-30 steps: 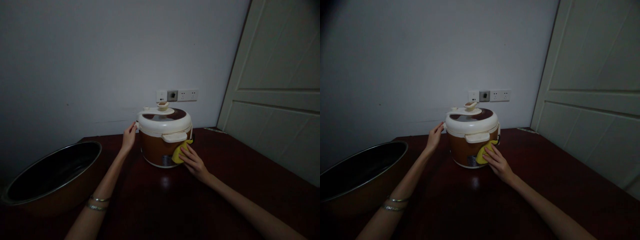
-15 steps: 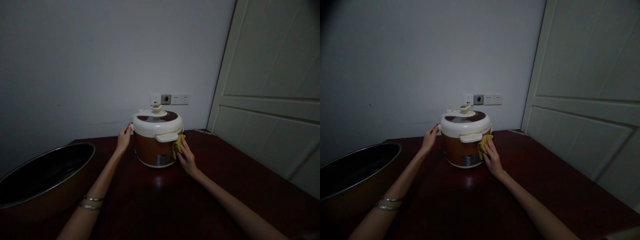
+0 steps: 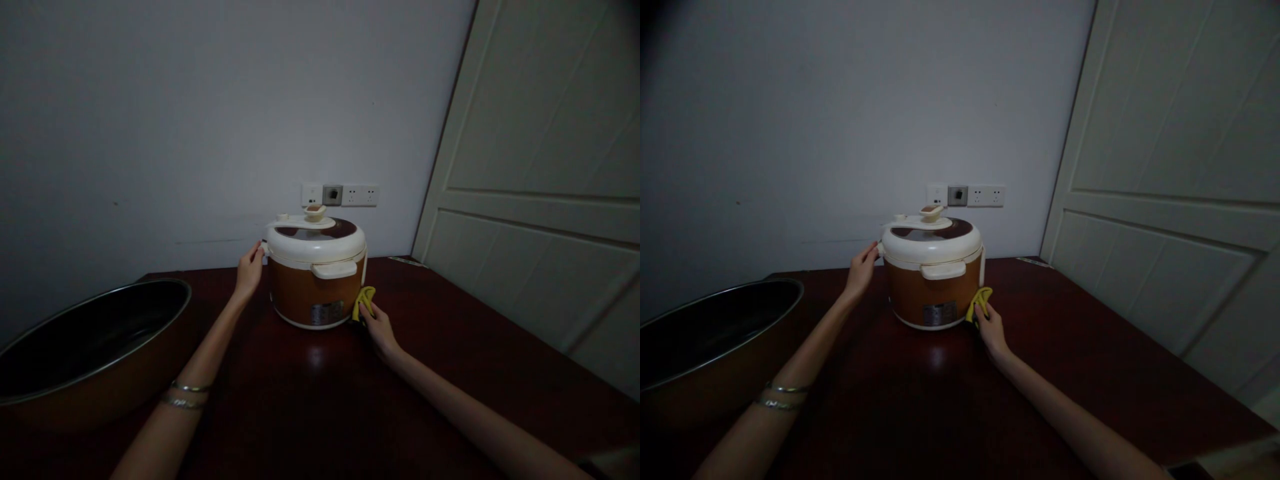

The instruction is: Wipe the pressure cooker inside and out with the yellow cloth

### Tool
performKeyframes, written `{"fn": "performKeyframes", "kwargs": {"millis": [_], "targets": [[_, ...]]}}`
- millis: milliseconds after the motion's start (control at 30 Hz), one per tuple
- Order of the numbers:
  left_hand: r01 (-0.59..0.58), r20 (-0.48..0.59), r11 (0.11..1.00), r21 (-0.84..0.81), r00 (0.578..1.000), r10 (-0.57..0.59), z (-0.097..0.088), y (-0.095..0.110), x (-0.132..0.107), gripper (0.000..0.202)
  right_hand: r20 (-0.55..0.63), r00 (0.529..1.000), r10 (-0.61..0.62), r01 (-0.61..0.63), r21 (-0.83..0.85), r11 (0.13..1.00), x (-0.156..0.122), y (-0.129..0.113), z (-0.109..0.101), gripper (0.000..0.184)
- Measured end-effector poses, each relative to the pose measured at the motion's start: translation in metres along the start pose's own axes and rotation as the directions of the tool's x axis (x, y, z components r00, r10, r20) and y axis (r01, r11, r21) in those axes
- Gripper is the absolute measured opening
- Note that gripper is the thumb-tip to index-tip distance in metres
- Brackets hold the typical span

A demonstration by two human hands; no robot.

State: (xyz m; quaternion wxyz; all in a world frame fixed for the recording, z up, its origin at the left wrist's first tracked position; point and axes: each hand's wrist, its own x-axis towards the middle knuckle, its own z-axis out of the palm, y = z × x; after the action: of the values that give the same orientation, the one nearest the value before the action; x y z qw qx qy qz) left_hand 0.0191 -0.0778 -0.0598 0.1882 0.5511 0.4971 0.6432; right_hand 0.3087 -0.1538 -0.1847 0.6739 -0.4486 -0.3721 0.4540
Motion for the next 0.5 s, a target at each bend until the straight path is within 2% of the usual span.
{"fn": "performKeyframes", "kwargs": {"millis": [267, 367, 500], "targets": [[0.003, 0.021, 1.0, -0.014, 1.0, -0.002, 0.0, -0.001, 0.0, 0.04, -0.117, 0.975, 0.188, -0.176, 0.11, 0.978, 0.015, -0.029, 0.017, 0.004], [-0.005, 0.023, 1.0, -0.014, 1.0, 0.005, 0.001, -0.002, 0.001, 0.038, -0.164, 0.96, 0.227, -0.201, 0.159, 0.967, 0.005, -0.031, 0.022, 0.008], [-0.011, 0.016, 1.0, -0.006, 1.0, 0.011, 0.002, -0.001, 0.0, 0.039, -0.184, 0.948, 0.262, -0.221, 0.213, 0.952, -0.021, -0.03, 0.031, 0.011]]}}
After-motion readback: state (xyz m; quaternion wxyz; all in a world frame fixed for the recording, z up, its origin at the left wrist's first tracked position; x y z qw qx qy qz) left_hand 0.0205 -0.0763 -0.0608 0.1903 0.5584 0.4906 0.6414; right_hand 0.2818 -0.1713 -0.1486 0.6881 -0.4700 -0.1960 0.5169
